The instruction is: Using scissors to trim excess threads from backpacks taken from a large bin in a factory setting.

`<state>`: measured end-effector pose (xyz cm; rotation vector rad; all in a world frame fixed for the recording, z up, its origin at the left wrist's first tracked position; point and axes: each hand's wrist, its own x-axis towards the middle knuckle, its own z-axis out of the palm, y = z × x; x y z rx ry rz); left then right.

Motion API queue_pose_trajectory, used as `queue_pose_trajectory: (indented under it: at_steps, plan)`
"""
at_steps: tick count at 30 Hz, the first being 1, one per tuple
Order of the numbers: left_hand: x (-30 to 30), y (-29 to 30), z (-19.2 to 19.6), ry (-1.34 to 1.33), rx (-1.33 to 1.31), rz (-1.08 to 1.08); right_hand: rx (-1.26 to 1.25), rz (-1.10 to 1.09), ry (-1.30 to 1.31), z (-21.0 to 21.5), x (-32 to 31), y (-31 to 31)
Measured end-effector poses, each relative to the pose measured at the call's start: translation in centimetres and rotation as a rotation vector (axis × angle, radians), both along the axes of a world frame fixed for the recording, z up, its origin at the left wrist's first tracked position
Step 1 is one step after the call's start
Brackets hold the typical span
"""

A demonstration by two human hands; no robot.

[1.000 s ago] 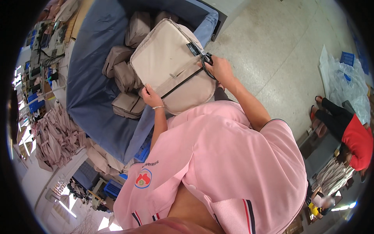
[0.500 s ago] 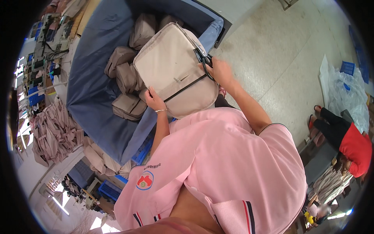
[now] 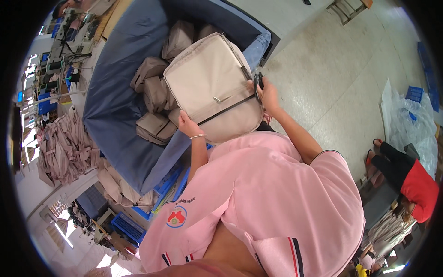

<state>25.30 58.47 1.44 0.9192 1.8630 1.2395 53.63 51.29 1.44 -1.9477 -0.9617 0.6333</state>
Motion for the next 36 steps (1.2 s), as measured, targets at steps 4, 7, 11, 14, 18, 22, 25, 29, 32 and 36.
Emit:
queue_pose_trajectory:
  at_steps: [4, 7, 11, 14, 18, 22, 25, 29, 32, 36]
  plan:
    - [0.5, -0.3, -0.2, 0.039, 0.120, 0.052, -0.092, -0.001, -0.111, 3.6, 1.8, 3.2]
    - [1.1, -0.5, -0.5, 0.018, 0.173, 0.062, -0.191, 0.138, -0.250, 4.4, 3.8, 6.0]
    - [1.4, -0.8, -0.5, 0.018, 0.167, 0.072, -0.225, 0.265, -0.439, 4.8, 4.0, 8.6]
    - [1.2, -1.1, -0.4, 0.040, 0.145, 0.069, -0.231, 0.278, -0.523, 5.8, 3.3, 9.7]
    - [1.4, -1.2, -0.4, 0.063, 0.145, 0.078, -0.230, 0.269, -0.534, 5.5, 2.7, 10.1]
    - [1.3, -1.2, -0.6, 0.082, 0.136, 0.071, -0.285, 0.275, -0.483, 5.5, 2.9, 10.6]
    - [1.5, -1.2, -0.7, 0.087, 0.134, 0.075, -0.281, 0.270, -0.450, 4.1, 3.5, 10.6]
    - [1.2, -1.1, -0.9, 0.079, 0.124, 0.077, -0.245, 0.230, -0.417, 3.6, 4.0, 11.1]
    - [0.9, -1.2, -0.9, 0.060, 0.148, 0.073, -0.068, 0.096, -0.325, 4.9, 4.4, 13.5]
    - [1.4, -1.1, -0.5, 0.067, 0.137, 0.058, 0.232, 0.175, -0.117, 5.6, 4.8, 19.0]
